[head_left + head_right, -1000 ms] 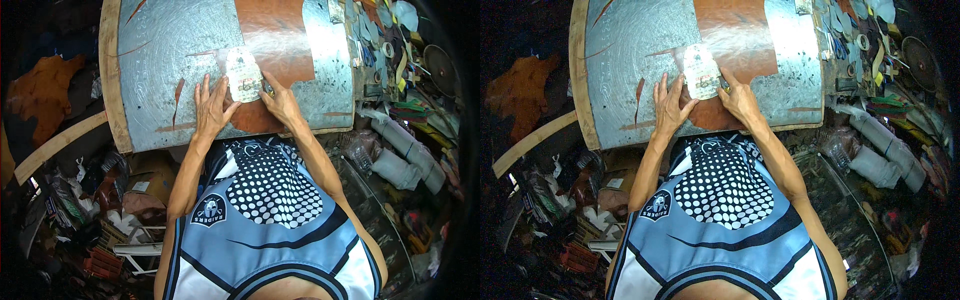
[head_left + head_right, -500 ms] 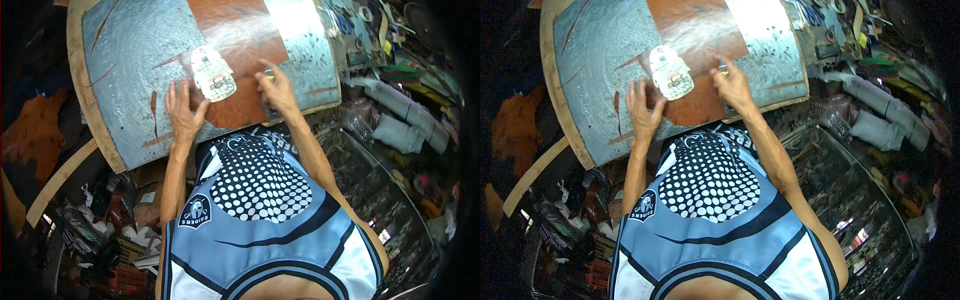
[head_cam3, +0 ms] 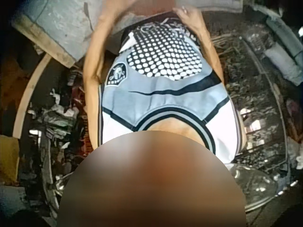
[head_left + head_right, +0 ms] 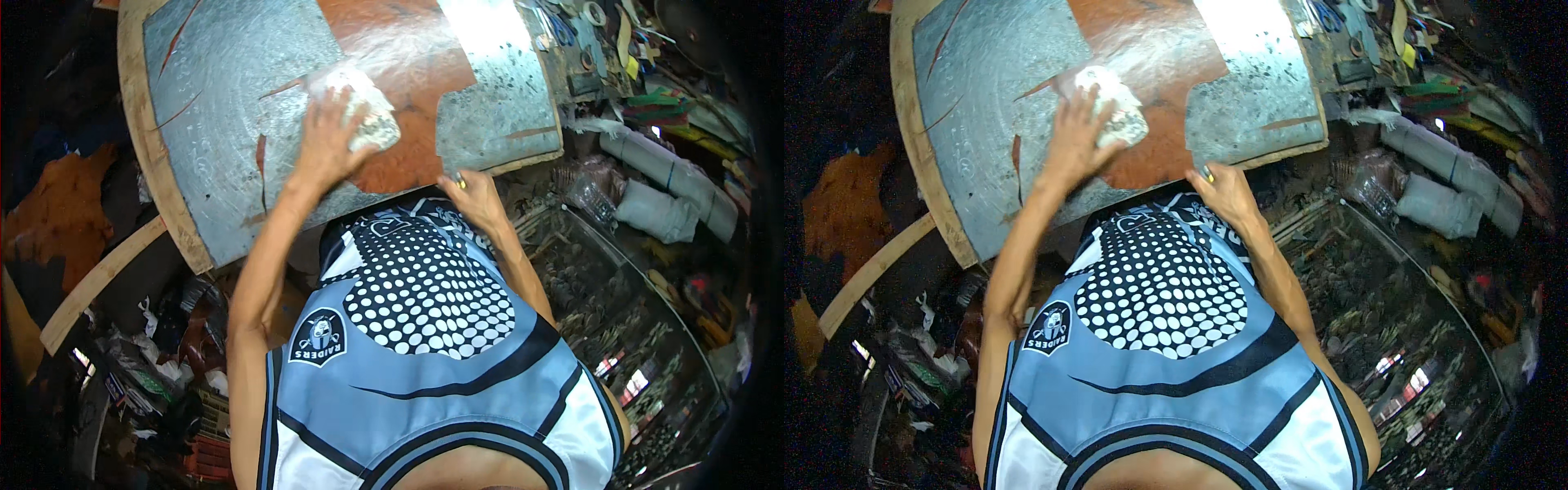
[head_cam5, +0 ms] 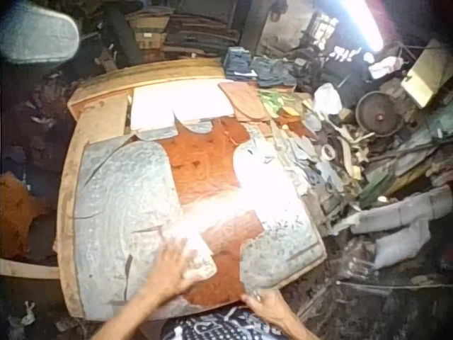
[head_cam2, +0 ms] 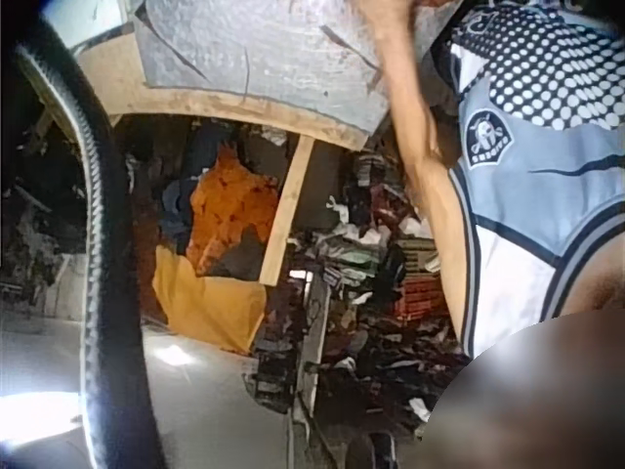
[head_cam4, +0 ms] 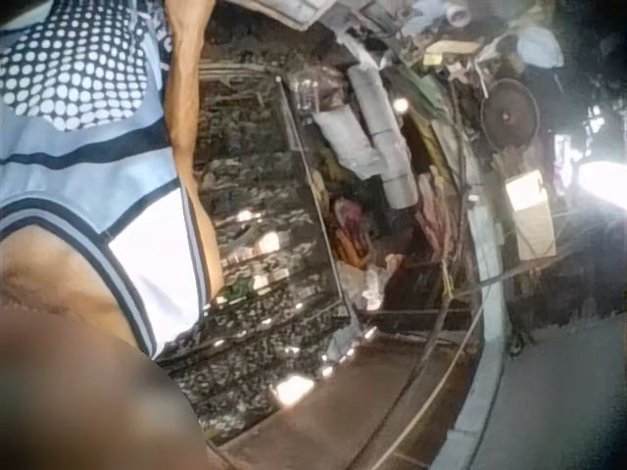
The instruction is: Cutting leather pieces on a workbench using a template and a knife.
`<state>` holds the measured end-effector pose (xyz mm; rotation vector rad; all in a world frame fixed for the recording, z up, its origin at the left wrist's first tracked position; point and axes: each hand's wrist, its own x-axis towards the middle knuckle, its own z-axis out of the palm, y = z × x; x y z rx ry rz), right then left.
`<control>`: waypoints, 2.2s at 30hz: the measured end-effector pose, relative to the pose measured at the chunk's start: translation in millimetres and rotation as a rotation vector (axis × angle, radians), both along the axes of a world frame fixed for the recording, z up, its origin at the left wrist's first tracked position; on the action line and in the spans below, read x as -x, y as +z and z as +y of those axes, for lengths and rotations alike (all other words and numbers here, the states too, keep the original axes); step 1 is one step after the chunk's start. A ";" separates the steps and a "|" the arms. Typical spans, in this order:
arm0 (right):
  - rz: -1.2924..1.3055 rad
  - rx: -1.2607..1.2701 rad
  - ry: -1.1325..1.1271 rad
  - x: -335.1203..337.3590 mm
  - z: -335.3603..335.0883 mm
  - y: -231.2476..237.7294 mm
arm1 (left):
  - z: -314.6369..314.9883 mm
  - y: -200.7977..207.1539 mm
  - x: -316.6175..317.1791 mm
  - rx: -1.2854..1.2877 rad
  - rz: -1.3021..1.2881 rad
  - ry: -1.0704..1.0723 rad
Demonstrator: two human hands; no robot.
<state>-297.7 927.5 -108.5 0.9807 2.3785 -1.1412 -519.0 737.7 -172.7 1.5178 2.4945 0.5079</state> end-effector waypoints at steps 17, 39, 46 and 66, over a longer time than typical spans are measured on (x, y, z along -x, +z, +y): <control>0.432 0.417 -0.750 -63.4 11.3 3.6 | -62.7 -7.8 -63.9 -0.064 -0.125 0.132; 0.409 -0.342 0.107 73.4 94.5 52.1 | -46.3 -33.2 -103.2 -0.096 -0.047 0.467; 0.300 -0.376 0.491 140.1 56.0 30.5 | -45.6 -38.1 -124.4 -0.082 -0.073 0.387; 0.193 -0.100 0.578 175.0 57.5 2.9 | -87.4 -29.7 -114.5 -0.102 -0.073 0.537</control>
